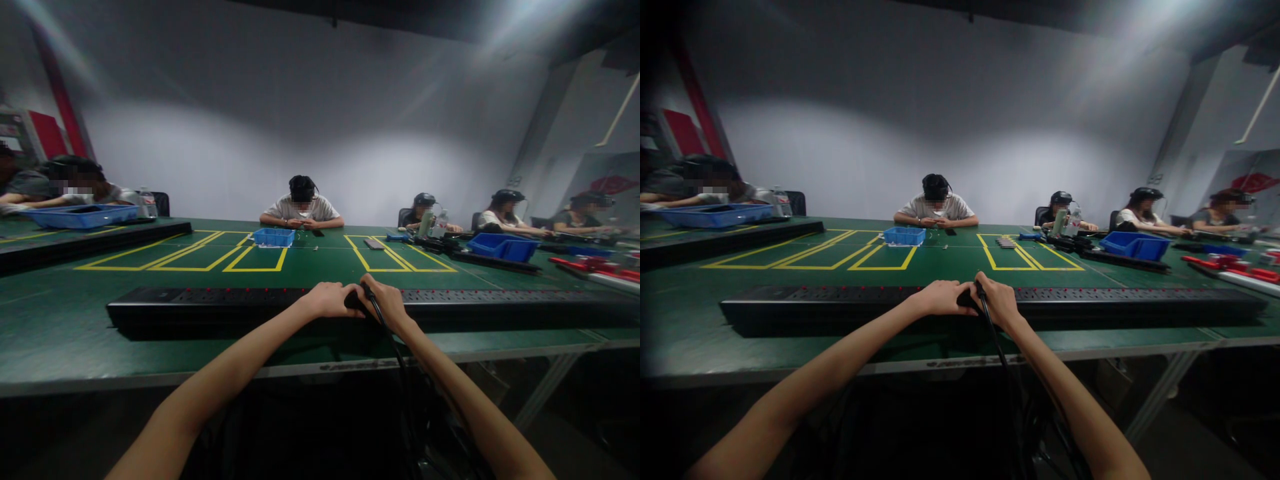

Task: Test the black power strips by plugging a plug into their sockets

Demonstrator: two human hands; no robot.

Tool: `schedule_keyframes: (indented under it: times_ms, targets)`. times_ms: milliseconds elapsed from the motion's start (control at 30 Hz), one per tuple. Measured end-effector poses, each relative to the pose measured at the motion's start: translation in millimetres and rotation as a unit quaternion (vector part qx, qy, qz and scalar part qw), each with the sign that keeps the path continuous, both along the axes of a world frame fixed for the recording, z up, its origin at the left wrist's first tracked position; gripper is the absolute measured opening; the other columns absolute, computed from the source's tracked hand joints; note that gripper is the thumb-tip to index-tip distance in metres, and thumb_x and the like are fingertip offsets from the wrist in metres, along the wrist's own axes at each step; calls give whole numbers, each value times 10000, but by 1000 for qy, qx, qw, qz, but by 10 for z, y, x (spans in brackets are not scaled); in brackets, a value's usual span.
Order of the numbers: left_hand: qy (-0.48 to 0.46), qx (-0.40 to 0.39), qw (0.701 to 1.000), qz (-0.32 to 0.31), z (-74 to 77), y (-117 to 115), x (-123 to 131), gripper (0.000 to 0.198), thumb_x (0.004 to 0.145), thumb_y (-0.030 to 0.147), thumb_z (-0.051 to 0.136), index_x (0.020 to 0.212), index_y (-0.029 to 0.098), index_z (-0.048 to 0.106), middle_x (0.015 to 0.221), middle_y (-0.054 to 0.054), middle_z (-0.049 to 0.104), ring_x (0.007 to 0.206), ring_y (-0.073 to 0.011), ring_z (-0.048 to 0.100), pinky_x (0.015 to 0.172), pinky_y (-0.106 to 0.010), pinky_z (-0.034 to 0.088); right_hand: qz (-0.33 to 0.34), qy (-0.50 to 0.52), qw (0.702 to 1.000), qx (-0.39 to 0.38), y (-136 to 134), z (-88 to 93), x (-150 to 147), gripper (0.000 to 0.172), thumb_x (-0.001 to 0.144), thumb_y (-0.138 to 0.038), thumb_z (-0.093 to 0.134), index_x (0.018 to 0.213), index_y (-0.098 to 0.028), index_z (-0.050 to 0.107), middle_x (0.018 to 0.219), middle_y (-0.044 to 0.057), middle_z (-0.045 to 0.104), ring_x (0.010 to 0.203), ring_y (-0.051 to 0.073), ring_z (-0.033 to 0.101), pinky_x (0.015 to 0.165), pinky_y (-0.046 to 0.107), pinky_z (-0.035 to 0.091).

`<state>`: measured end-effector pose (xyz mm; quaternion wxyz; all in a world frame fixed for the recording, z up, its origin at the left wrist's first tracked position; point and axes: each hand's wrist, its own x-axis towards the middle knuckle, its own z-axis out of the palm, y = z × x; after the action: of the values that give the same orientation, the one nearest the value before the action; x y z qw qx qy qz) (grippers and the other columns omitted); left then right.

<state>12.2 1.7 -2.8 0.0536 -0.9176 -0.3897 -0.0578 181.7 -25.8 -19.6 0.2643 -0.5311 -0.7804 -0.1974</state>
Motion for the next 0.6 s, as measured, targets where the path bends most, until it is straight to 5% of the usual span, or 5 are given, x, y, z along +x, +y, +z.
schedule_keyframes:
  times_ms: [367, 600]
  targets:
    - [8, -6, 1000, 9, 35, -13, 4, 398, 868, 407, 464, 1184, 165, 453, 1080, -83, 542, 902, -201, 559, 774, -412, 462, 36, -65, 996, -56, 189, 292, 94, 212, 864, -432, 387, 891, -259, 507, 679, -26, 634, 614, 146, 589, 512, 204, 260]
    - [6, -7, 1000, 7, 39, -25, 6, 381, 868, 392, 469, 1176, 167, 457, 1082, -82, 537, 899, -197, 557, 768, -405, 465, -28, -55, 998, -21, -96, 86, -50, 302, 907, -357, 256, 953, -205, 514, 815, 64, 649, 680, 169, 593, 522, 232, 242]
